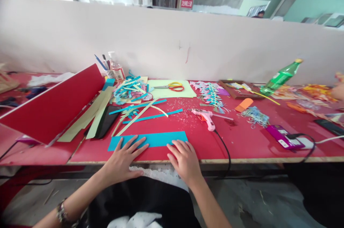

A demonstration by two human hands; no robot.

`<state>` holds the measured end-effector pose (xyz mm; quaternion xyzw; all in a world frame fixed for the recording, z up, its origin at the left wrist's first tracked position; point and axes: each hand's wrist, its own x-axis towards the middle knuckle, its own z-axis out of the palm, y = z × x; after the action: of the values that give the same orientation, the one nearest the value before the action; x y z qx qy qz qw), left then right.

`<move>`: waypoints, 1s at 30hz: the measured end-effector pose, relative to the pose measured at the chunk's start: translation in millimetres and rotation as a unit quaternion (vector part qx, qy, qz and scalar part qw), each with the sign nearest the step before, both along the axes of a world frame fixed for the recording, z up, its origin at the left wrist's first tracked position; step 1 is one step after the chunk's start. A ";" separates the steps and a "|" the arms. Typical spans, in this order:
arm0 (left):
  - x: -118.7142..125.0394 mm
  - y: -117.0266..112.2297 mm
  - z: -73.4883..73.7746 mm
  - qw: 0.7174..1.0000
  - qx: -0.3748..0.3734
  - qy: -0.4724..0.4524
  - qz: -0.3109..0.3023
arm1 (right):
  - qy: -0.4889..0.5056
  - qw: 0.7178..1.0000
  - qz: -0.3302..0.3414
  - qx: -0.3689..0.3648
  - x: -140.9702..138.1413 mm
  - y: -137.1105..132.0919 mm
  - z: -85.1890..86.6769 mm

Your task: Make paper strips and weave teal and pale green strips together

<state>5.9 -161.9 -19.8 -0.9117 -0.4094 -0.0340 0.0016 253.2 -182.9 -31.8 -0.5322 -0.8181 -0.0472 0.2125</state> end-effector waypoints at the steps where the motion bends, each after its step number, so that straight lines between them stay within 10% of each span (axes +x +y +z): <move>1: 0.3 -0.1 0.8 1.000 -0.002 0.000 0.001 | -0.002 1.000 -0.013 0.005 6.8 -0.6 -1.3; 13: 2.0 1.5 0.1 0.999 0.030 -0.030 0.012 | 0.014 0.993 -0.105 0.057 60.5 -5.3 -1.3; 19: 13.9 -6.0 3.1 0.990 0.121 -0.071 -0.028 | -0.002 0.998 0.057 -0.033 12.1 -1.7 19.2; 30: 21.1 28.4 80.4 0.972 0.197 -0.037 -0.121 | 0.034 0.990 0.136 -0.010 -23.6 36.8 69.3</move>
<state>27.0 -133.5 60.6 -0.9344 -0.2807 -0.1479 0.1620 229.6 -146.1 37.5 -0.4190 -0.8758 0.0080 0.2393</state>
